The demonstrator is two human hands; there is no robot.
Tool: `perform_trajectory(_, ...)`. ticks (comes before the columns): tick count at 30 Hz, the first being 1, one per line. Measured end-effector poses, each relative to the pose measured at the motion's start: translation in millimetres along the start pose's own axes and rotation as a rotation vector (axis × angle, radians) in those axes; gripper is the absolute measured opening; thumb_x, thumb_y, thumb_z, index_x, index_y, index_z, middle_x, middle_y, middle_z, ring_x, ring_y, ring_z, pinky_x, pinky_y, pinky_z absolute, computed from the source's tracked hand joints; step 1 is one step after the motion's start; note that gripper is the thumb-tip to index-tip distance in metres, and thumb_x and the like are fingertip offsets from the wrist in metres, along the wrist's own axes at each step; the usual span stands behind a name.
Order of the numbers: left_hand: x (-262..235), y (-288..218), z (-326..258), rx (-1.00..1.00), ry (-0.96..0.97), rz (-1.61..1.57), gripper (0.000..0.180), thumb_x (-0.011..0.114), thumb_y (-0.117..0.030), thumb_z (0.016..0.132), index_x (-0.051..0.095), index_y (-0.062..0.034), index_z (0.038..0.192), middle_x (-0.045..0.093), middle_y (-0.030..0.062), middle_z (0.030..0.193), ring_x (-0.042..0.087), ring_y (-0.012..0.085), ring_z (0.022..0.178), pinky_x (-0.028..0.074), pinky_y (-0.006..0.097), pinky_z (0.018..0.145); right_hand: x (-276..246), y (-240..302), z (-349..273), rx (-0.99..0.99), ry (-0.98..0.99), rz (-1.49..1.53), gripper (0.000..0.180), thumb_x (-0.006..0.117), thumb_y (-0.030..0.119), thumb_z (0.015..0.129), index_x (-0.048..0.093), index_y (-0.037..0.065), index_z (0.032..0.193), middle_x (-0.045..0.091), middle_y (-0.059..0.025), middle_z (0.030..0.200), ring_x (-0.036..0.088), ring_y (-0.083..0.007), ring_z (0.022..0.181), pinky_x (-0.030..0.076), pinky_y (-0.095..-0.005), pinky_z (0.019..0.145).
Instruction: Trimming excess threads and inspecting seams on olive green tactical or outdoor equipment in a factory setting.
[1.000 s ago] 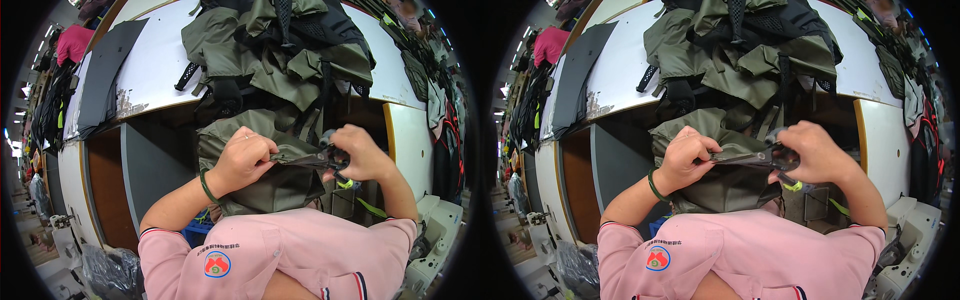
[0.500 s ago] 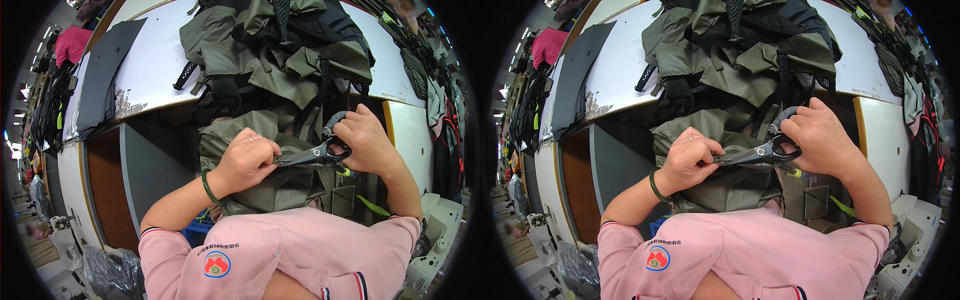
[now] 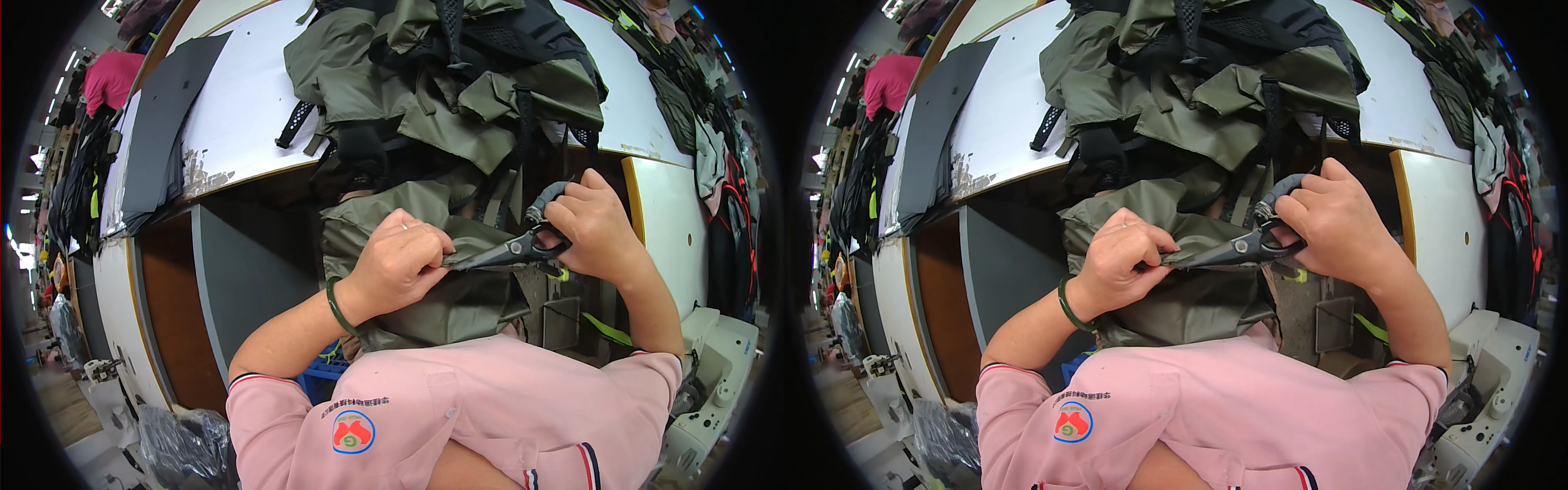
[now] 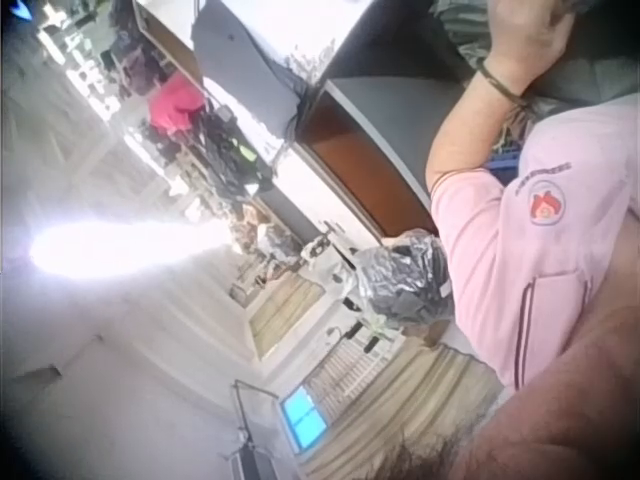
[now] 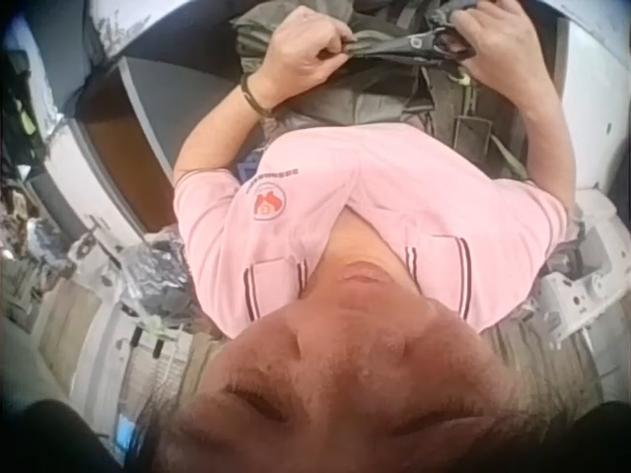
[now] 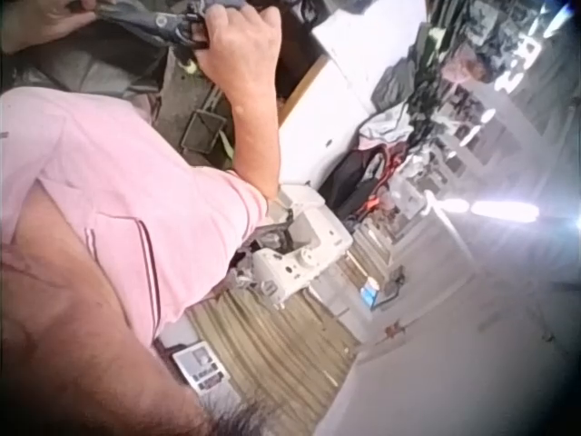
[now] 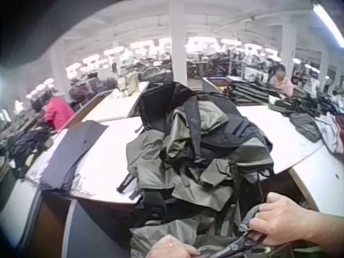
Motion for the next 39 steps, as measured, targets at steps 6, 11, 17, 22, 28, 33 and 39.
perform_trajectory(6, -4, -1, -8, 0.121, 0.034, 0.150, 0.035, 0.073, 0.005, 0.064, 0.073, -0.0138, 0.093, 0.065, 0.0010, 0.086, 0.054, 0.0190, 0.066, 0.040, 0.033, 0.065, -17, -13, -18, 0.135, -0.020, -0.013, 0.030, 0.080, 0.013, 0.060, 0.053, 0.009, 0.070, 0.050, -0.0049, 0.062, 0.050, -0.0253, 0.060, 0.037, -0.0356, 0.065)
perform_trajectory(11, -5, -2, -10, 0.225, 0.029, 0.196, 0.036, 0.071, 0.001, 0.059, 0.073, -0.0128, 0.092, 0.064, 0.0043, 0.090, 0.049, 0.0177, 0.061, 0.040, 0.034, 0.064, -24, -17, -40, 0.169, 0.101, 0.083, 0.027, 0.080, 0.012, 0.059, 0.055, 0.007, 0.070, 0.050, -0.0063, 0.062, 0.050, -0.0257, 0.061, 0.037, -0.0357, 0.067)
perform_trajectory(17, -3, -3, -9, 0.255, 0.027, 0.231, 0.034, 0.071, 0.001, 0.059, 0.073, -0.0127, 0.090, 0.064, 0.0050, 0.091, 0.048, 0.0169, 0.060, 0.039, 0.034, 0.065, -19, -13, -49, 0.175, 0.212, 0.187, 0.028, 0.081, 0.016, 0.060, 0.057, 0.006, 0.070, 0.051, -0.0072, 0.062, 0.049, -0.0267, 0.061, 0.037, -0.0358, 0.069)
perform_trajectory(22, -2, -4, -11, 0.246, 0.032, 0.223, 0.035, 0.071, 0.001, 0.059, 0.073, -0.0129, 0.091, 0.064, 0.0049, 0.091, 0.049, 0.0171, 0.060, 0.039, 0.034, 0.065, -14, -13, -52, 0.168, 0.263, 0.157, 0.029, 0.082, 0.018, 0.061, 0.056, 0.006, 0.066, 0.051, -0.0086, 0.059, 0.048, -0.0275, 0.060, 0.038, -0.0360, 0.067)
perform_trajectory(28, -4, -4, -12, 0.239, 0.031, 0.219, 0.036, 0.070, 0.002, 0.059, 0.073, -0.0128, 0.092, 0.065, 0.0050, 0.091, 0.049, 0.0176, 0.061, 0.040, 0.034, 0.064, -10, -15, -54, 0.178, 0.242, 0.175, 0.031, 0.083, 0.020, 0.060, 0.055, 0.006, 0.065, 0.051, -0.0094, 0.058, 0.046, -0.0281, 0.059, 0.038, -0.0367, 0.066)
perform_trajectory(33, -5, -4, -9, 0.235, 0.025, 0.236, 0.036, 0.070, 0.003, 0.060, 0.072, -0.0117, 0.092, 0.064, 0.0048, 0.088, 0.050, 0.0188, 0.062, 0.040, 0.034, 0.063, -15, -11, -42, 0.203, 0.201, 0.305, 0.032, 0.083, 0.019, 0.062, 0.054, 0.007, 0.069, 0.052, -0.0087, 0.060, 0.050, -0.0284, 0.061, 0.039, -0.0369, 0.065)
perform_trajectory(39, -9, -7, 9, 0.078, 0.128, 0.139, 0.032, 0.074, 0.004, 0.064, 0.068, -0.0091, 0.092, 0.063, 0.0048, 0.090, 0.058, 0.0232, 0.075, 0.044, 0.035, 0.067, 24, 28, -7, 0.025, 0.059, 0.501, 0.031, 0.081, 0.014, 0.068, 0.051, 0.008, 0.073, 0.052, -0.0067, 0.065, 0.051, -0.0302, 0.060, 0.040, -0.0366, 0.062)
Point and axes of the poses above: each hand's wrist, its own z-axis towards the middle knuckle, its own x-axis out of the palm, y = z × x, the point moved 1 cm from there along z, towards the middle knuckle
